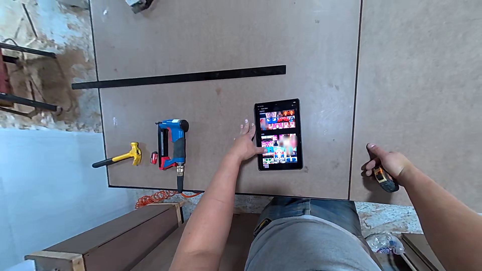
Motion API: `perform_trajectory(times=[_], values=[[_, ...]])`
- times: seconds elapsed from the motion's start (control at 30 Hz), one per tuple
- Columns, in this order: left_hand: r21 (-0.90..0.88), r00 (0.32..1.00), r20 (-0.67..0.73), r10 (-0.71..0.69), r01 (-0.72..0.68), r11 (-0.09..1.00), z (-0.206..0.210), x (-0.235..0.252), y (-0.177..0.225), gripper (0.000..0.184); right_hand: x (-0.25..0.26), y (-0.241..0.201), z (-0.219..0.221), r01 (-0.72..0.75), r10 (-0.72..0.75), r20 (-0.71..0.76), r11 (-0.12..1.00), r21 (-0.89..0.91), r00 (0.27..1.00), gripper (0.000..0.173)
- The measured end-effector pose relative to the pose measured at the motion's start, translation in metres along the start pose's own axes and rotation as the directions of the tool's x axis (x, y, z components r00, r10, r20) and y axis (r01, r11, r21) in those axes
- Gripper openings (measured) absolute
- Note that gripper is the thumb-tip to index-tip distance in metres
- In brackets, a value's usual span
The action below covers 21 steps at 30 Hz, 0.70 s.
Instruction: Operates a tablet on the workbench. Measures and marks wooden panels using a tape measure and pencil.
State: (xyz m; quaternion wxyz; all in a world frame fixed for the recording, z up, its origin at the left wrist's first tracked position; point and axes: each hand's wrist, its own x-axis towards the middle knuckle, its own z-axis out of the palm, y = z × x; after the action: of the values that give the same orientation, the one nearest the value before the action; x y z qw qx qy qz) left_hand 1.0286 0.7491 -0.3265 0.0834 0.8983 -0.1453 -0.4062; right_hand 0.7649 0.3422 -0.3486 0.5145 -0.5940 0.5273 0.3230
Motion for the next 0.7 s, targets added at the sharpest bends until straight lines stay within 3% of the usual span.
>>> perform_trajectory(times=[0.7], values=[[0.025,1.0,0.0,0.006,-0.006,1.0,0.0007,0.0016,-0.0006,0.103,-0.0019,-0.0011,0.0005,0.011,-0.011,0.0,1.0,0.001,1.0,0.089]])
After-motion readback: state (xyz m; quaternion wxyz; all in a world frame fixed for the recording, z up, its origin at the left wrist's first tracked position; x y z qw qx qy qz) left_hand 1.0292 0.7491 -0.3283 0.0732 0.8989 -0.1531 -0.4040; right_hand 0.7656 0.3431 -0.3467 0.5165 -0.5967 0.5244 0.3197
